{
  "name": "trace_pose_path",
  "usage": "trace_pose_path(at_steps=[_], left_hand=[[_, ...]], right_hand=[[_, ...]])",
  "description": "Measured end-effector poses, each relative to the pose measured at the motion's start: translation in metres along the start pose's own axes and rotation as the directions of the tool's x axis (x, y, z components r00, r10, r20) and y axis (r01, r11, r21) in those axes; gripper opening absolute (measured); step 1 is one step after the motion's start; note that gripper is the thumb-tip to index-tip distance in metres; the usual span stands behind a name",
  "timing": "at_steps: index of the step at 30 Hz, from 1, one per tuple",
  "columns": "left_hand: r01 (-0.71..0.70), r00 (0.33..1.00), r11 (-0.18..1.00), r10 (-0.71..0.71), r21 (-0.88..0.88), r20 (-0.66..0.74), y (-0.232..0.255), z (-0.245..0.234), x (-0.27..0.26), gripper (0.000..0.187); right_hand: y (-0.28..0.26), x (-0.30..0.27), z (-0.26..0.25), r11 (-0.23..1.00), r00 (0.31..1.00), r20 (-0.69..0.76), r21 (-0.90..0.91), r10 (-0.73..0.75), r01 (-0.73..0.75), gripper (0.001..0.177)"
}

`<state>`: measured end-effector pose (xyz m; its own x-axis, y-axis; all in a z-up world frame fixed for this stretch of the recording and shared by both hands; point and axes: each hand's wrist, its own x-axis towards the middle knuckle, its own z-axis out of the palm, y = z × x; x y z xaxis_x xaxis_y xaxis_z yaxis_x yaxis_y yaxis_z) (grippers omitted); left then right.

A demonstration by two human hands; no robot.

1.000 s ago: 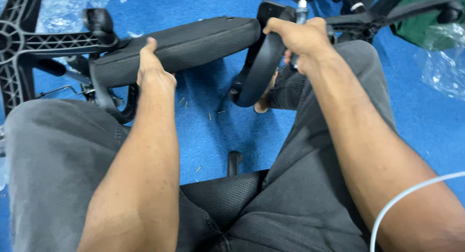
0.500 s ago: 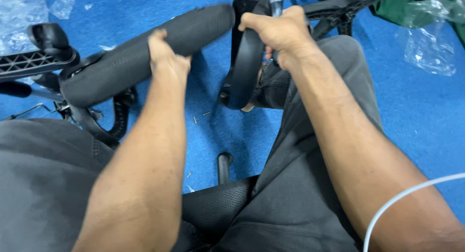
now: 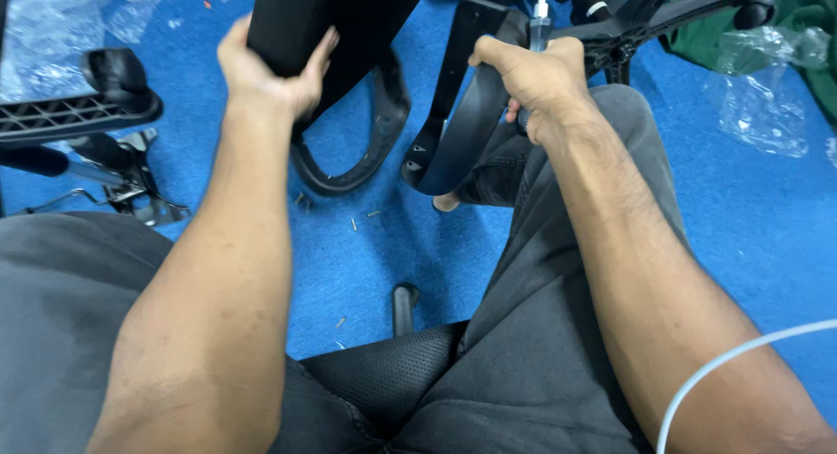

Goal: The person uses a screwdriver to attach a curved plastic frame to the back of a black office chair seat. They tighten several screws along the frame, flip the chair over to access the other side, and continue securing the frame with the screwdriver.

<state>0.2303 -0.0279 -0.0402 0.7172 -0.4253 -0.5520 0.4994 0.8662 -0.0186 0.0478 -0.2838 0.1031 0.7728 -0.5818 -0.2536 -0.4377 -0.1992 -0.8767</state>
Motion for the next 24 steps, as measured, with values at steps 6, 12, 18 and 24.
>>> trace_pose_path(at_steps=[6, 12, 18, 24], left_hand=[[0.008, 1.000, 0.994, -0.011, 0.112, 0.022, -0.005, -0.069, -0.025, 0.055], [0.199, 0.938, 0.980, -0.197, -0.022, -0.284, 0.039, -0.044, -0.061, 0.067], [0.045, 0.820, 0.991, -0.110, -0.129, -0.561, 0.068, -0.042, -0.083, 0.103], [-0.013, 0.781, 0.995, 0.070, 0.095, -0.621, 0.079, -0.074, -0.083, 0.085]], right_hand=[[0.008, 0.003, 0.004, 0.998, 0.999, 0.021, -0.066, 0.025, -0.024, 0.033], [0.012, -0.002, 0.009, 0.998, 0.996, 0.083, -0.047, 0.044, -0.040, 0.032], [0.010, 0.001, 0.018, 0.998, 0.994, 0.102, -0.043, 0.047, -0.042, 0.028], [0.006, -0.006, 0.025, 0.995, 0.991, 0.131, -0.100, 0.021, -0.008, 0.029]])
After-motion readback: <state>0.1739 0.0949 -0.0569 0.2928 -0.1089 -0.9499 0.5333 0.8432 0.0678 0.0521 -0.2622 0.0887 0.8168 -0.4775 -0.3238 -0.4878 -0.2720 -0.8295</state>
